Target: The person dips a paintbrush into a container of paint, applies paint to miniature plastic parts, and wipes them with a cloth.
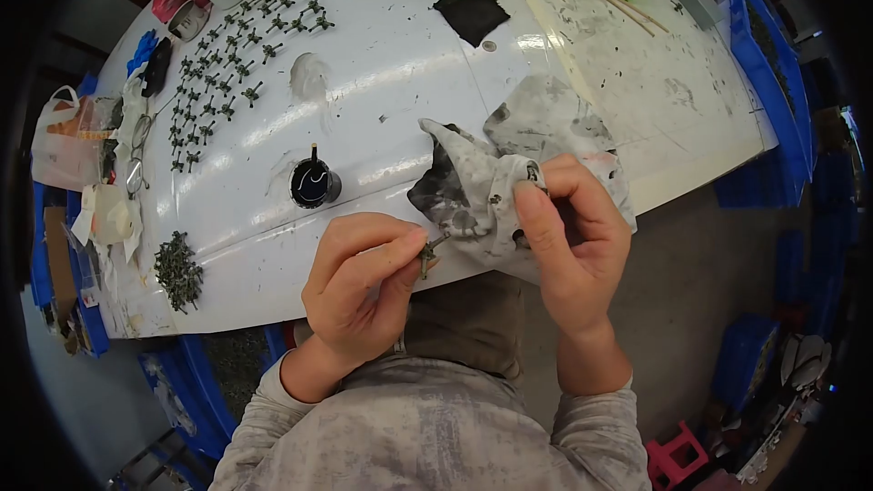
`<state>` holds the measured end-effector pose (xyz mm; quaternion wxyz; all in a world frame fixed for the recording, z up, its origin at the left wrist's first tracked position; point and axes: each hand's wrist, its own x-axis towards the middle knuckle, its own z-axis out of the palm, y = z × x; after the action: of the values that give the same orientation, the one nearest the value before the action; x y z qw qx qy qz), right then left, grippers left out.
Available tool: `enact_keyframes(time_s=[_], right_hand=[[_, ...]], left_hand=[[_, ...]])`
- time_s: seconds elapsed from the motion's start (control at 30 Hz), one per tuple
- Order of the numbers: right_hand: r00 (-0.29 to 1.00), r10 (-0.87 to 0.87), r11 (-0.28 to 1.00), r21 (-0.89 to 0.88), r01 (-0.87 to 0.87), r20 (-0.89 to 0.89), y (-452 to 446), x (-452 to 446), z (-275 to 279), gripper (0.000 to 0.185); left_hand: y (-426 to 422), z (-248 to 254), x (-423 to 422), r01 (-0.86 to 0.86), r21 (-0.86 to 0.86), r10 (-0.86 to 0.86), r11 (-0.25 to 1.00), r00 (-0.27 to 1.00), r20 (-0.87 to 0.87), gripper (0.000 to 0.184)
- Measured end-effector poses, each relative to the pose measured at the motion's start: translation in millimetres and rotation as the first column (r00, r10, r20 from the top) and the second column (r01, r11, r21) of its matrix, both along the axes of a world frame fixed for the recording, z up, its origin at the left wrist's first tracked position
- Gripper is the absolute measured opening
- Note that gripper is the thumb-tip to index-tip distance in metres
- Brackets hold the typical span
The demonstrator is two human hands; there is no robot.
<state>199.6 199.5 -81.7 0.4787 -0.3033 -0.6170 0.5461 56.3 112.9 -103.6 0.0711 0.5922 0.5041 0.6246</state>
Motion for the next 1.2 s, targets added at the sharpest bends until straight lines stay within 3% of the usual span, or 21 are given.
enact_keyframes(time_s=[0.1,0.27,0.43,0.5,0.6,0.73,0.77,0.9,0.93,1.07,1.2], right_hand=[[0.998,-0.055,0.998,0.013,0.056,-0.038,0,0,-1,0.003],[0.999,-0.05,0.979,0.197,0.049,-0.003,-9,-5,1,0.003],[0.981,0.083,0.909,0.391,-0.147,0.175,-9,-4,-2,0.003],[0.952,0.142,0.893,0.379,-0.242,0.272,-7,-4,-6,0.003],[0.951,0.169,0.935,0.264,-0.239,0.26,-8,-5,-3,0.003],[0.986,0.141,0.99,-0.043,-0.138,0.086,-12,-4,4,0.002],[0.986,0.142,0.989,-0.042,-0.139,0.087,-11,-4,4,0.002],[0.995,-0.073,0.995,0.06,0.077,-0.07,-5,-1,1,0.004],[0.995,-0.072,0.995,0.06,0.077,-0.069,-5,-1,0,0.004],[0.991,-0.116,0.973,0.193,0.128,-0.069,-4,1,-5,0.006],[0.991,-0.126,0.949,0.287,0.131,-0.035,-9,-2,-3,0.006]], left_hand=[[-1,0,-1,0.017,0.032,-0.016,0.999,0.999,-0.032,0.028],[-4,1,-1,0.004,0.031,-0.001,1.0,0.994,-0.109,0.029],[-1,0,0,0.004,0.051,0.001,0.999,0.995,-0.098,0.028],[0,-3,2,0.017,0.057,-0.011,0.998,0.994,-0.106,0.028],[1,-3,3,0.033,0.066,-0.026,0.997,0.994,-0.111,0.028],[-8,6,2,0.102,-0.138,-0.08,0.985,0.984,0.158,0.025],[-8,8,1,0.1,-0.137,-0.078,0.985,0.984,0.158,0.025],[-10,13,-3,0.414,-0.178,-0.21,0.893,0.733,0.647,0.024],[-11,15,-3,0.413,-0.178,-0.21,0.893,0.733,0.648,0.024],[-13,23,-2,0.544,-0.139,-0.115,0.827,0.406,0.906,0.02],[-13,24,-3,0.587,-0.116,-0.104,0.801,0.327,0.939,0.017]])
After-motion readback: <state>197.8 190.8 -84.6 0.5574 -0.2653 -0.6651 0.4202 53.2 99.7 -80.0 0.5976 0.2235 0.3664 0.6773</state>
